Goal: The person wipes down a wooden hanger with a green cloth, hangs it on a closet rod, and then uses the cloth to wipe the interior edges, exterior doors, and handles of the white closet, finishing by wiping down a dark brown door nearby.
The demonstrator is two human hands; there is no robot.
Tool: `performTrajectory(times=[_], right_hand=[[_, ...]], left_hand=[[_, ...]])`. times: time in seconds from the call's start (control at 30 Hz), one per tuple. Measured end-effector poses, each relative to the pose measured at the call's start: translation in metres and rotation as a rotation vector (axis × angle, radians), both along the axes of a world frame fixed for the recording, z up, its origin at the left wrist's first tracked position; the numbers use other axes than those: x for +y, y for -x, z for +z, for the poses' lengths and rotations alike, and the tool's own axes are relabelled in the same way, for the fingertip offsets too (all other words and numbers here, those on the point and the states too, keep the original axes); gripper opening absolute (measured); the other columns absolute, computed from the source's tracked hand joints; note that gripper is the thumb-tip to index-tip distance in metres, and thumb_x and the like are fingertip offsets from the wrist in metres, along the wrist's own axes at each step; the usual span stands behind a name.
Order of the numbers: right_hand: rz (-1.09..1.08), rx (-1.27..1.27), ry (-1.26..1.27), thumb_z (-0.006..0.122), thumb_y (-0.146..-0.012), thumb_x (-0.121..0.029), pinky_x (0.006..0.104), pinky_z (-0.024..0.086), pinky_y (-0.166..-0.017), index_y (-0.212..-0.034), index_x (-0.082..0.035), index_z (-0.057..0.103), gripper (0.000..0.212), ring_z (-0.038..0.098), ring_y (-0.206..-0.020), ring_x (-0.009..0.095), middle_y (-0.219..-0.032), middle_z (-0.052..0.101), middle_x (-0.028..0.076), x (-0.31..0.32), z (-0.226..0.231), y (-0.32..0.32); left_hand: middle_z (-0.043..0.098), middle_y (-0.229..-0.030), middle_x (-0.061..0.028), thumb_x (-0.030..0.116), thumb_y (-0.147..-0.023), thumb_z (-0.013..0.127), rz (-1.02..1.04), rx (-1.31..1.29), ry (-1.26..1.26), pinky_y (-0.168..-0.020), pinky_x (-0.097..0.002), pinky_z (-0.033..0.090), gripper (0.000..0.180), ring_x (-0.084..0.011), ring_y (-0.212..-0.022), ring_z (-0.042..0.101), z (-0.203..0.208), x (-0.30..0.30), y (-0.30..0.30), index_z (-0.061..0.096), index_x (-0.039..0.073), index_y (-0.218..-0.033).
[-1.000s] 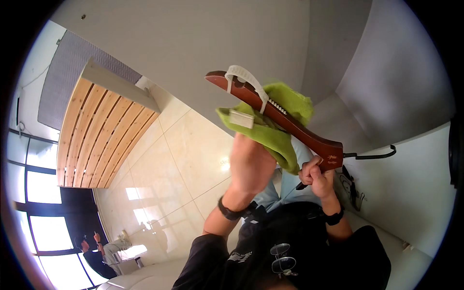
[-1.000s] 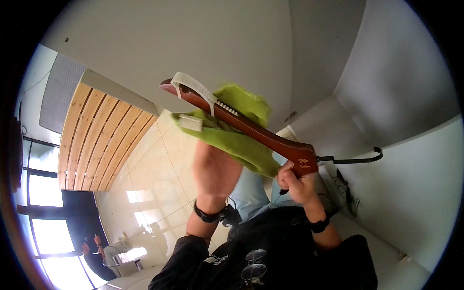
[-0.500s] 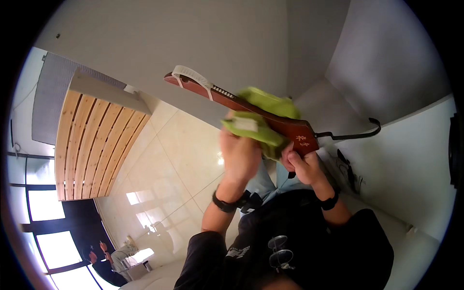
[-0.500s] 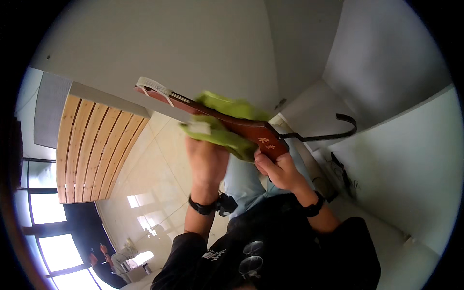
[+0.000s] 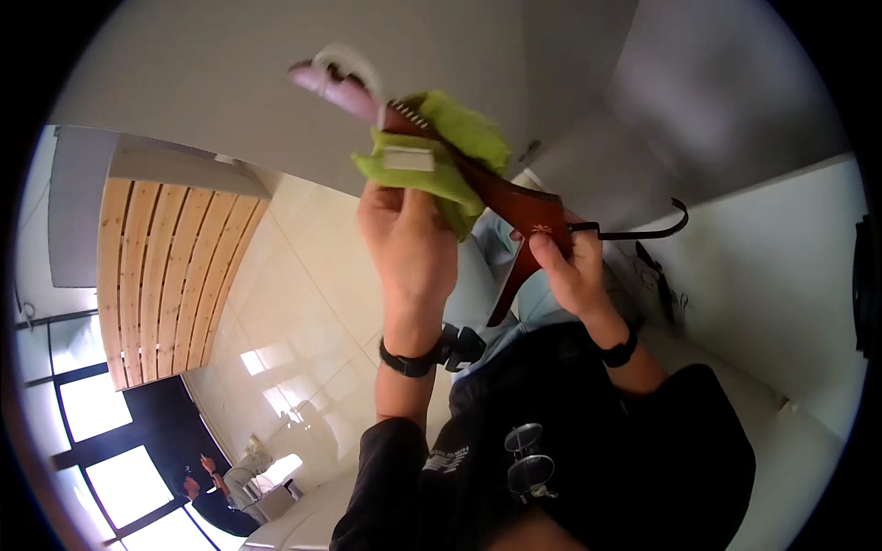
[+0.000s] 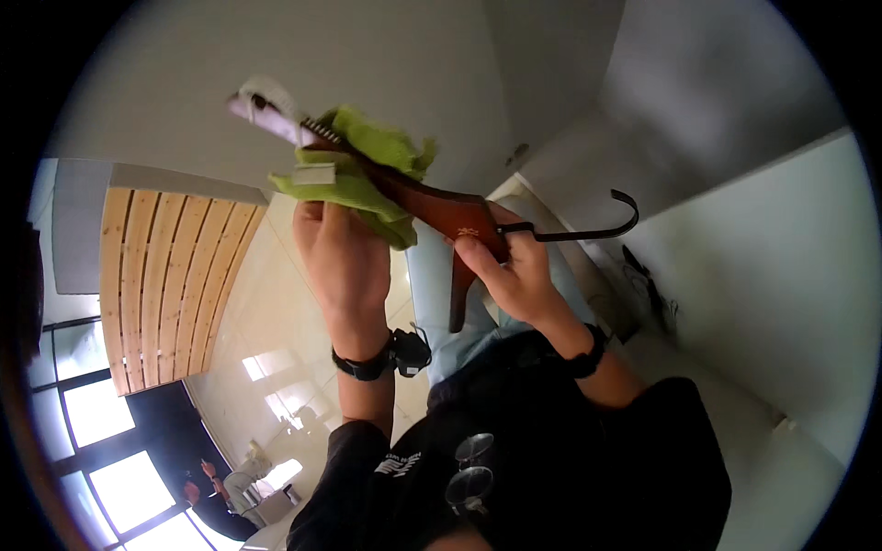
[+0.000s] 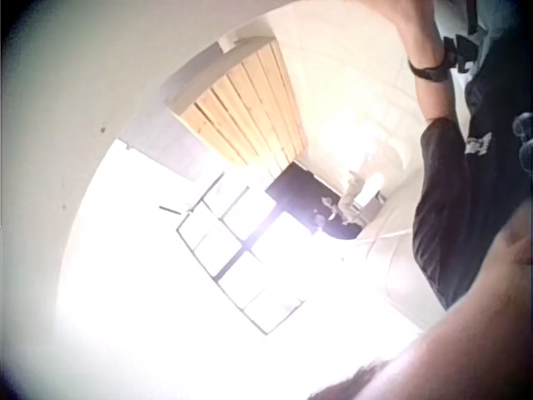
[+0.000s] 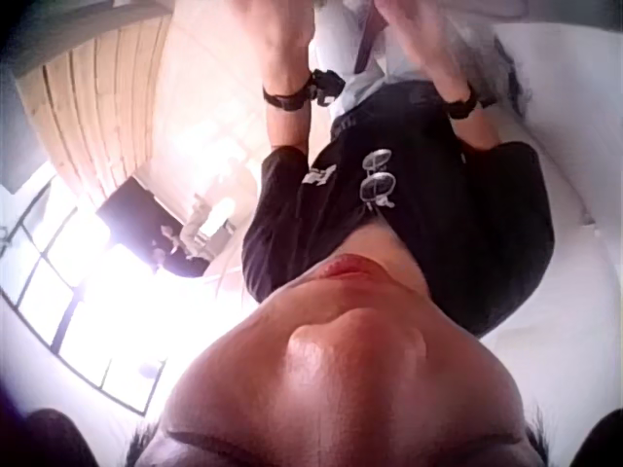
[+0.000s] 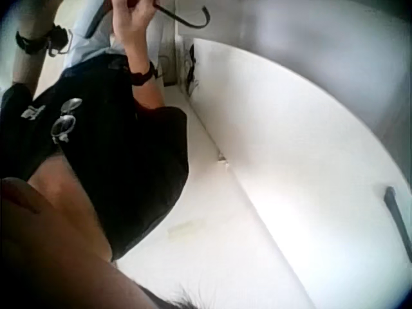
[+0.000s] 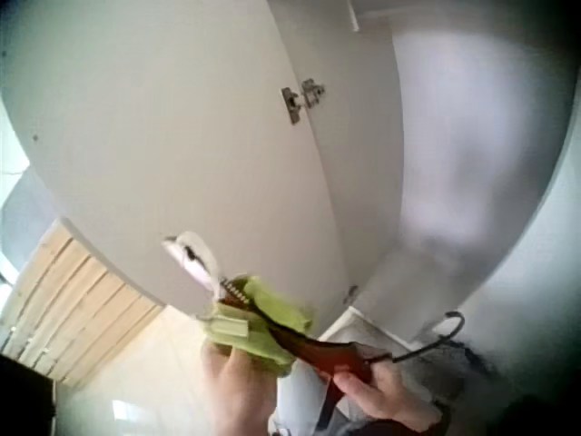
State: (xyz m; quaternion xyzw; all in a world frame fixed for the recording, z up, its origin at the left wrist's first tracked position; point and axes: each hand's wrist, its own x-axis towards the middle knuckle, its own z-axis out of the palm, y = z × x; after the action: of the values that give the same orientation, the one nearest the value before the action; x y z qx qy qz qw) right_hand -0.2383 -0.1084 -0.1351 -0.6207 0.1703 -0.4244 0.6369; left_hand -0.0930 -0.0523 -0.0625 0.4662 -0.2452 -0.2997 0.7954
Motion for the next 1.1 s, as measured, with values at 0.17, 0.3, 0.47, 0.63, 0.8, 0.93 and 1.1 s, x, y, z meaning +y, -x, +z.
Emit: performTrajectory(times=[0.17, 0.3, 0.47, 0.63, 0.8, 0.93, 1.1], right_hand=[[-0.268, -0.062, -0.147, 0.060, -0.093, -0.020, 0.0244, 0.039, -0.059, -0.087, 0.003, 0.062, 0.024, 0.049, -0.067, 0.006, -0.072, 0.058, 0.000, 0.008, -0.006, -0.006], [-0.564, -0.302, -0.235, 0.054, -0.096, -0.018, 0.0238, 0.042, -0.066, -0.091, 0.005, 0.058, 0.024, 0.050, -0.076, 0.007, -0.086, 0.058, 0.003, 0.006, -0.020, -0.019], [-0.600, -0.278, -0.079, 0.047, -0.100, -0.031, 0.0237, 0.041, -0.069, -0.095, -0.003, 0.054, 0.029, 0.048, -0.076, 0.008, -0.085, 0.055, 0.002, -0.006, -0.007, -0.014], [-0.734, -0.121, -0.032, 0.046, -0.098, -0.040, 0.0238, 0.039, -0.063, -0.092, -0.003, 0.053, 0.038, 0.046, -0.069, 0.009, -0.081, 0.054, 0.002, -0.021, 0.001, 0.003], [-0.737, -0.268, -0.348, 0.048, -0.097, -0.043, 0.0245, 0.040, -0.057, -0.092, -0.004, 0.051, 0.039, 0.048, -0.061, 0.012, -0.075, 0.052, 0.003, -0.031, 0.021, 0.004], [-0.427, -0.452, -0.373, 0.048, -0.096, -0.048, 0.0243, 0.033, -0.046, -0.094, -0.004, 0.048, 0.044, 0.041, -0.052, 0.010, -0.071, 0.047, 0.002, -0.038, 0.022, 0.013], [-0.428, -0.497, -0.467, 0.048, -0.095, -0.050, 0.0237, 0.029, -0.044, -0.094, -0.005, 0.048, 0.045, 0.036, -0.051, 0.009, -0.071, 0.044, 0.001, -0.044, 0.029, 0.011]], left_hand=[[0.064, -0.088, -0.0031, 0.004, -0.092, 0.053, -0.184, -0.362, -0.301, -0.071, -0.0217, 0.047, 0.014, -0.0062, -0.080, 0.057, -0.006, -0.006, 0.034, 0.059, -0.003, -0.102], [0.063, -0.096, -0.0161, -0.003, -0.088, 0.053, -0.314, -0.749, -0.221, -0.069, -0.0276, 0.050, 0.022, -0.0219, -0.079, 0.063, -0.017, -0.009, 0.038, 0.058, -0.005, -0.109], [0.059, -0.109, -0.0212, -0.004, -0.086, 0.056, -0.303, -0.906, -0.200, -0.076, -0.0338, 0.051, 0.032, -0.0369, -0.089, 0.062, -0.021, -0.006, 0.051, 0.056, -0.005, -0.118], [0.060, -0.104, -0.0200, -0.003, -0.086, 0.057, -0.322, -0.920, -0.216, -0.075, -0.0353, 0.051, 0.036, -0.0373, -0.085, 0.061, -0.028, 0.000, 0.060, 0.054, -0.004, -0.122], [0.056, -0.087, -0.0183, 0.001, -0.086, 0.059, -0.540, -0.900, -0.350, -0.065, -0.0377, 0.045, 0.036, -0.0350, -0.072, 0.055, -0.035, 0.024, 0.048, 0.054, -0.003, -0.121], [0.056, -0.088, -0.0174, 0.001, -0.085, 0.060, -0.492, -0.873, -0.407, -0.068, -0.0369, 0.046, 0.039, -0.0343, -0.076, 0.055, -0.023, 0.037, 0.056, 0.052, -0.003, -0.123], [0.057, -0.090, -0.0168, -0.001, -0.083, 0.063, -0.423, -0.911, -0.397, -0.068, -0.0376, 0.046, 0.043, -0.0334, -0.076, 0.056, -0.024, 0.056, 0.059, 0.052, -0.003, -0.125]])
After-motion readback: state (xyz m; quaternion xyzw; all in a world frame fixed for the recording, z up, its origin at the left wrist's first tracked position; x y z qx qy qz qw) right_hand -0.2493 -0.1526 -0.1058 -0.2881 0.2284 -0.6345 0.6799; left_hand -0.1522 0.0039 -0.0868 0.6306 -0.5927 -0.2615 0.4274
